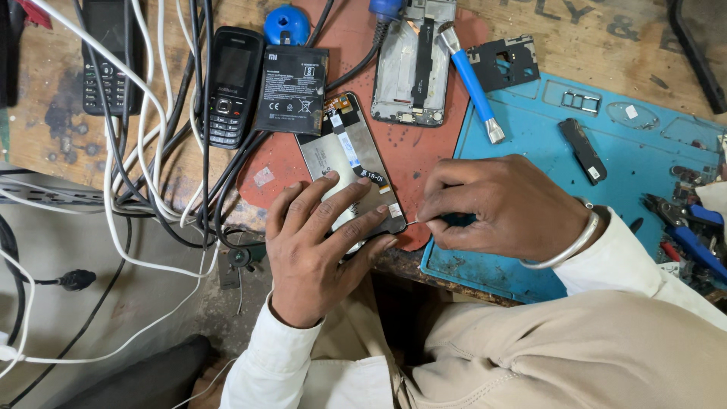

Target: The person pries the display assembly off a smartphone using a pry tool and screwdriver, working around the edges of the frame. They then peel back the protective film and flex cable from the separated screen and continue prying at the display connector area on the workbench.

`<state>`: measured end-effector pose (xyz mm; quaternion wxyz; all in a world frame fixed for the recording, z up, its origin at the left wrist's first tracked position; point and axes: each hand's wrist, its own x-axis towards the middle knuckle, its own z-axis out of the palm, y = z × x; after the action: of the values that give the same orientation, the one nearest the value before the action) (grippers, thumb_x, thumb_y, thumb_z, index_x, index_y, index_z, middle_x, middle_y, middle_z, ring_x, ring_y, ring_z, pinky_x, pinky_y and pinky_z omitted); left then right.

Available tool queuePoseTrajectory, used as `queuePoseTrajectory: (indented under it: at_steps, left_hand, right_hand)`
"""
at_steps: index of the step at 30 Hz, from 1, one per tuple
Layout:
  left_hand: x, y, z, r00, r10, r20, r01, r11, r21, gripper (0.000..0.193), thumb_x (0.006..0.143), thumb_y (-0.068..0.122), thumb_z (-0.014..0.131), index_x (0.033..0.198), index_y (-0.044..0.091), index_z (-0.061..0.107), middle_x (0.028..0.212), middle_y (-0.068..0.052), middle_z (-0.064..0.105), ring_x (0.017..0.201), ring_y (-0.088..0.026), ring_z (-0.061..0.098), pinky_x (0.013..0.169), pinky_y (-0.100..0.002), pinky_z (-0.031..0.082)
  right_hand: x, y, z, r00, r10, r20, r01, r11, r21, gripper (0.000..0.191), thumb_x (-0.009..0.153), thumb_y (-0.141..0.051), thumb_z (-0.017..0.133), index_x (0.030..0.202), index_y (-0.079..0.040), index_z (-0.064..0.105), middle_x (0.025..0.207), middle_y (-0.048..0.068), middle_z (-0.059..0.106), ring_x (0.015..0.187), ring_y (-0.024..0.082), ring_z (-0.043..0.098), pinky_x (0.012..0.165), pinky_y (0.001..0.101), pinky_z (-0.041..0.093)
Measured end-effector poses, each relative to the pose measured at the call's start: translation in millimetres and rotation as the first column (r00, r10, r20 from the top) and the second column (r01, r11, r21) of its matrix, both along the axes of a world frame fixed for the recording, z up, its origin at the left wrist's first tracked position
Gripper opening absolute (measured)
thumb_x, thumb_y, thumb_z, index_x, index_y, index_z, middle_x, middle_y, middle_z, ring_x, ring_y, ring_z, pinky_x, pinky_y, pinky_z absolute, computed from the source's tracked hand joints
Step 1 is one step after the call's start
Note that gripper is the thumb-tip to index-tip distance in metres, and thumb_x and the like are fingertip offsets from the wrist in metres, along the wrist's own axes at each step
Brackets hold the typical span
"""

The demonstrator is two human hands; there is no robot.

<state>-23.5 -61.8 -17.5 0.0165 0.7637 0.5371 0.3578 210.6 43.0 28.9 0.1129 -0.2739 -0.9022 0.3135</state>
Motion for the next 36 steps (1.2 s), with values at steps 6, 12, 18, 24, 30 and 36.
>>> queuePoseTrajectory:
  at_steps: [6,12,18,24,30,36]
  left_hand:
    - [0.5,-0.6,-0.4,1.0,0.005,-0.016,-0.005,1.0,0.002,0.034,0.088,0.037,0.085,0.116,0.021,0.077,0.132,-0.001,0.068,0.127,-0.028,0.058,0.111,-0.048,0.039]
    - [0.4,0.3,-1.1,1.0,0.004,-0.023,-0.004,1.0,0.011,0.034,0.088,0.038,0.084,0.117,0.021,0.077,0.132,-0.001,0.068,0.127,-0.028,0.058,0.111,-0.048,0.039]
    - [0.9,-0.6,-1.6,1.0,0.011,-0.019,-0.01,1.0,0.006,0.034,0.088,0.038,0.085,0.116,0.021,0.077,0.132,-0.001,0.068,0.128,-0.028,0.059,0.111,-0.048,0.039]
    - [0.7,-0.6,-1.4,1.0,0.009,-0.013,-0.009,1.0,0.007,0.034,0.088,0.038,0.084,0.116,0.021,0.077,0.132,-0.001,0.068,0.128,-0.028,0.059,0.111,-0.048,0.039]
    - [0.3,-0.6,-2.0,1.0,0.008,-0.014,-0.008,1.0,0.003,0.034,0.088,0.039,0.084,0.116,0.022,0.077,0.132,-0.001,0.068,0.128,-0.028,0.059,0.111,-0.048,0.038]
    - [0.5,-0.4,-2.8,1.0,0.009,-0.016,-0.009,1.0,0.008,0.033,0.088,0.039,0.085,0.116,0.022,0.076,0.132,-0.001,0.068,0.128,-0.028,0.059,0.111,-0.048,0.038]
  right_hand:
    - [-2.1,-0.1,1.8,0.999,0.047,0.014,-0.047,0.999,-0.015,0.014,0.076,-0.017,0.078,0.09,-0.014,0.079,0.091,-0.004,0.072,0.072,0.015,0.071,0.06,0.0309,0.056]
    - [-2.8,-1.4,0.8,0.998,0.064,0.01,-0.064,0.998,0.026,0.012,0.076,-0.018,0.078,0.088,-0.015,0.079,0.091,-0.004,0.072,0.073,0.016,0.071,0.061,0.0312,0.056]
    - [0.5,0.1,0.4,1.0,-0.01,-0.022,0.011,1.0,0.013,0.01,0.075,-0.016,0.078,0.082,-0.01,0.076,0.088,-0.002,0.072,0.067,0.018,0.069,0.058,0.0324,0.054]
    - [1.0,-0.5,-1.0,0.999,0.0,-0.04,0.001,1.0,0.031,0.011,0.074,-0.015,0.078,0.083,-0.009,0.076,0.09,-0.002,0.072,0.069,0.019,0.07,0.059,0.0338,0.054]
    - [0.6,0.7,-0.6,1.0,0.005,-0.028,-0.004,1.0,0.03,0.011,0.074,-0.015,0.078,0.084,-0.01,0.076,0.09,-0.001,0.072,0.069,0.02,0.069,0.059,0.034,0.053]
    - [0.6,-0.1,0.9,0.999,0.037,-0.038,-0.035,0.998,0.049,0.012,0.075,-0.016,0.078,0.085,-0.011,0.076,0.09,-0.002,0.072,0.071,0.021,0.069,0.061,0.0345,0.054]
